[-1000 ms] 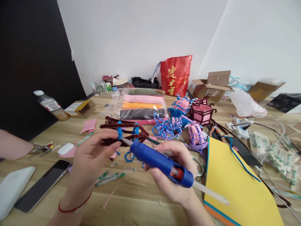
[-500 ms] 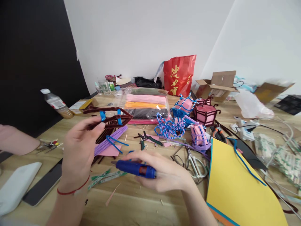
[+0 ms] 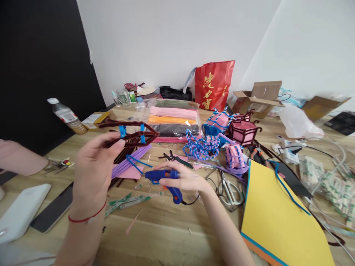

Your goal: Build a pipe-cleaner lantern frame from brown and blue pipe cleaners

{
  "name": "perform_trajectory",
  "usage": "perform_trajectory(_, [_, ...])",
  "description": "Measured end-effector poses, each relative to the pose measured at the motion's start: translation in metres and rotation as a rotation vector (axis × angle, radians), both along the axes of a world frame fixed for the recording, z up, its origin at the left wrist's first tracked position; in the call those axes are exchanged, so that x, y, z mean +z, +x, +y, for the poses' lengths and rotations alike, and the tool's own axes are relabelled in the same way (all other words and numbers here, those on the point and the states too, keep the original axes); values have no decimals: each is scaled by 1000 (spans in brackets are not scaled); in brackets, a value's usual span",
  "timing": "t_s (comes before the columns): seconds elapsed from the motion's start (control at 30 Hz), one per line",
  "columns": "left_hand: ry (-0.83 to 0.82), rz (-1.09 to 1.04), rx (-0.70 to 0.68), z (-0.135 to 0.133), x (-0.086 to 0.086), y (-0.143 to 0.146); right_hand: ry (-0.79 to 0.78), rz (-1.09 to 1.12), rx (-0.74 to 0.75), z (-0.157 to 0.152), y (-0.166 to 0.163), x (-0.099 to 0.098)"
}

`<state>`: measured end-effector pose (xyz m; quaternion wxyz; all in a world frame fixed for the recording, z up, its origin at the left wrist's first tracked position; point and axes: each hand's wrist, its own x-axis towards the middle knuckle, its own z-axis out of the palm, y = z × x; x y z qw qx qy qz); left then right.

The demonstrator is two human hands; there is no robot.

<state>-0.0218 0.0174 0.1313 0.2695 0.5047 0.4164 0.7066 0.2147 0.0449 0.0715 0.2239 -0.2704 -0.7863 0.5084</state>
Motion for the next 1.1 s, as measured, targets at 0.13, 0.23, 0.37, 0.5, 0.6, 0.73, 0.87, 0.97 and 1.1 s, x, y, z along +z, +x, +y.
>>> perform_trajectory(0.13, [2, 13, 20, 1, 0, -2, 22, -52, 13, -1, 2, -7])
perform_trajectory(0.23, [25, 8, 41, 2, 1, -4, 36, -122, 79, -6, 2, -22])
perform_trajectory(0.37, [44, 27, 44, 1, 2, -3, 28, -233, 158, -21, 3, -45])
perform_trajectory(0.5, [15, 6, -13, -2, 3, 1, 17, -275, 230, -38, 3, -59])
perform_trajectory(0.6, [7, -13, -51, -4, 2, 5, 9, -257, 288, -44, 0, -62])
perform_trajectory(0.73, [2, 14, -66, -6, 1, 8, 2, -249, 309, -44, -3, -62])
perform_trajectory(0.87, [-28, 40, -90, -9, 0, 10, -24, -309, 275, -37, 16, -51])
perform_trajectory(0.97, [-6, 22, -152, -13, 1, 12, -20, -360, 184, -29, 48, -23])
perform_trajectory(1.1, [61, 24, -239, -18, 6, 17, 245, -321, -239, -35, 67, 33])
